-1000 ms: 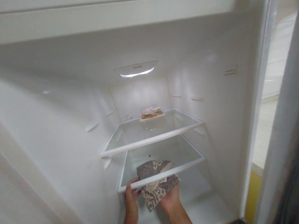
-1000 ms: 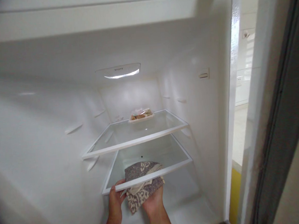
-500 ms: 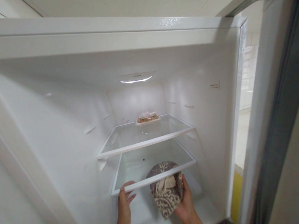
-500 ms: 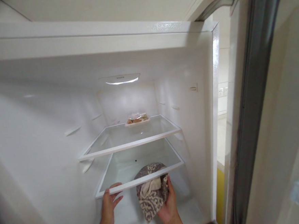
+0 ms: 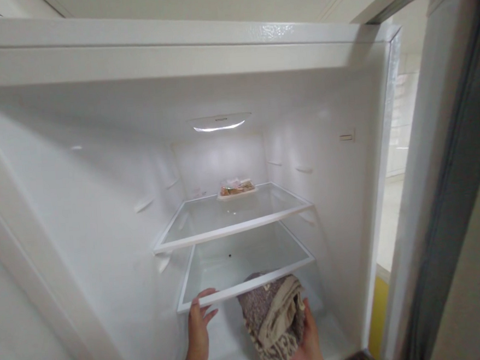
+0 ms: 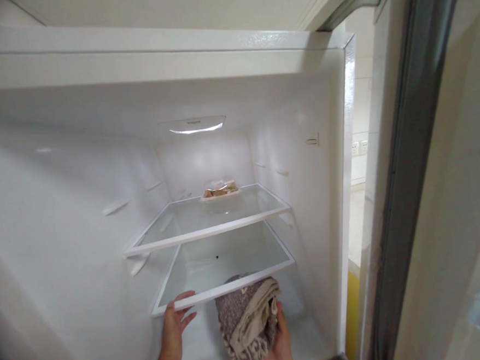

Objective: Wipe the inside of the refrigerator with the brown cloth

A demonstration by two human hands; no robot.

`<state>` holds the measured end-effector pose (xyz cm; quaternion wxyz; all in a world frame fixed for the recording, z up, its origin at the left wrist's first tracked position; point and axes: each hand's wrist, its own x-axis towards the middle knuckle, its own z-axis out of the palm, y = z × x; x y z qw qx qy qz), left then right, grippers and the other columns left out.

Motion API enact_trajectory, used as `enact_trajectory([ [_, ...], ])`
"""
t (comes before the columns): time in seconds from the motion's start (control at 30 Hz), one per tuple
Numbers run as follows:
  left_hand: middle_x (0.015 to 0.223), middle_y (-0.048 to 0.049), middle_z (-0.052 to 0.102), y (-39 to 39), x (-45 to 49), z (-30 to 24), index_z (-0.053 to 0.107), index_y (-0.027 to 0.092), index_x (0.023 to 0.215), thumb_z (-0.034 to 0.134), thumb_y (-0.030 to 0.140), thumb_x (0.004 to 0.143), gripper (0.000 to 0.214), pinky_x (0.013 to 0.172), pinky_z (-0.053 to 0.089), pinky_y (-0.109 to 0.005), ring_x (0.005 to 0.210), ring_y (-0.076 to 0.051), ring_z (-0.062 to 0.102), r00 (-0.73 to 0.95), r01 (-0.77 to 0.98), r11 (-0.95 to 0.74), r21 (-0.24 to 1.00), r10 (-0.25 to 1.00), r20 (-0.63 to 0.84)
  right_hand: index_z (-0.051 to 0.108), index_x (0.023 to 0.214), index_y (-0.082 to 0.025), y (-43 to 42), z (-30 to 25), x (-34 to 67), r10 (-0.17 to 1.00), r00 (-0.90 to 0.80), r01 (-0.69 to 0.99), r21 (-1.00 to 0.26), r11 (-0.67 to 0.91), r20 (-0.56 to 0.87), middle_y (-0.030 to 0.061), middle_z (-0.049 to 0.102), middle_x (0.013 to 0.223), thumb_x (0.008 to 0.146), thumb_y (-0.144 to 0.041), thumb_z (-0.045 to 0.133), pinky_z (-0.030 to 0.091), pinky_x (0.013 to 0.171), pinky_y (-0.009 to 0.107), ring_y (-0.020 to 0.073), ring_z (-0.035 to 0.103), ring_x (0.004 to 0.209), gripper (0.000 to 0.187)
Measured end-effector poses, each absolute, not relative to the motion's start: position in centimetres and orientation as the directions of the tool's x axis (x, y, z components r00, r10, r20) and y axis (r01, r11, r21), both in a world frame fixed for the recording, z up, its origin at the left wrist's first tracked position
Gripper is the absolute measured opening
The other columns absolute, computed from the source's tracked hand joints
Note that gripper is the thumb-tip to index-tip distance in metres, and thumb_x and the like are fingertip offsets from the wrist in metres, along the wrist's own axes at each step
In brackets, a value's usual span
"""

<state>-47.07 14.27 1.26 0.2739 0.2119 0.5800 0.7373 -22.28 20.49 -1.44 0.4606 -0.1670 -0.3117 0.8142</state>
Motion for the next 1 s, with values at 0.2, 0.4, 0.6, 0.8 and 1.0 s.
enact_trajectory([
  [0.2,0.104,-0.0117,0.076,14.3,-47.2,1.3,0.074,0.02,0.089,0.06,0.086,0.053,0.076,0.069,0.057,-0.034,0.097,-0.029,0.066,-0.759,-0.142,-0.155,0.978,0.651,-0.007,0.078,0.096,-0.022,22.7,2.9,-25.7,0.771,-0.625,-0.762,-0.119,-0.636,-0.122,0.0083,0.079,0.107,0.068,-0.049,0.085,0.057,0.095,0.046,0.0259,0.074,0.101,0.039],
  [0.4,0.103,-0.0124,0.076,14.2,-46.8,1.5,0.074,0.02,0.09,0.057,0.084,0.057,0.074,0.069,0.055,-0.034,0.101,-0.03,0.065,-0.764,-0.106,-0.16,0.982,0.645,0.023,0.077,0.102,-0.02,23.6,2.3,-26.0,0.79,-0.58,-0.784,-0.127,-0.607,-0.198,0.0094,0.079,0.106,0.072,-0.047,0.081,0.06,0.09,0.044,0.0256,0.075,0.097,0.041],
  [0.6,0.102,-0.0134,0.076,14.2,-46.8,1.8,0.073,0.019,0.093,0.054,0.081,0.061,0.072,0.07,0.054,-0.034,0.104,-0.032,0.065,-0.745,-0.11,-0.161,0.981,0.666,0.026,0.078,0.088,-0.025,23.4,-1.1,-24.8,0.835,-0.509,-0.838,-0.103,-0.536,-0.209,0.0026,0.081,0.092,0.065,-0.036,0.082,0.058,0.094,0.044,0.0232,0.076,0.088,0.026],
  [0.8,0.101,-0.0128,0.076,13.9,-47.1,1.8,0.072,0.02,0.098,0.056,0.08,0.061,0.073,0.069,0.053,-0.034,0.1,-0.03,0.065,-0.728,-0.094,-0.146,0.985,0.685,0.032,0.078,0.086,-0.026,25.0,-0.4,-25.0,0.843,-0.528,-0.837,-0.104,-0.537,-0.1,0.0022,0.081,0.095,0.06,-0.045,0.083,0.054,0.098,0.054,0.0258,0.075,0.093,0.033],
  [1.0,0.102,-0.0122,0.077,14.1,-47.3,1.5,0.071,0.022,0.1,0.055,0.082,0.061,0.074,0.07,0.053,-0.035,0.099,-0.031,0.066,-0.719,-0.144,-0.137,0.98,0.695,-0.009,0.078,0.085,-0.026,26.1,-0.6,-25.5,0.838,-0.54,-0.836,-0.065,-0.545,-0.08,0.0022,0.081,0.087,0.064,-0.044,0.081,0.052,0.099,0.056,0.0255,0.074,0.091,0.028],
])
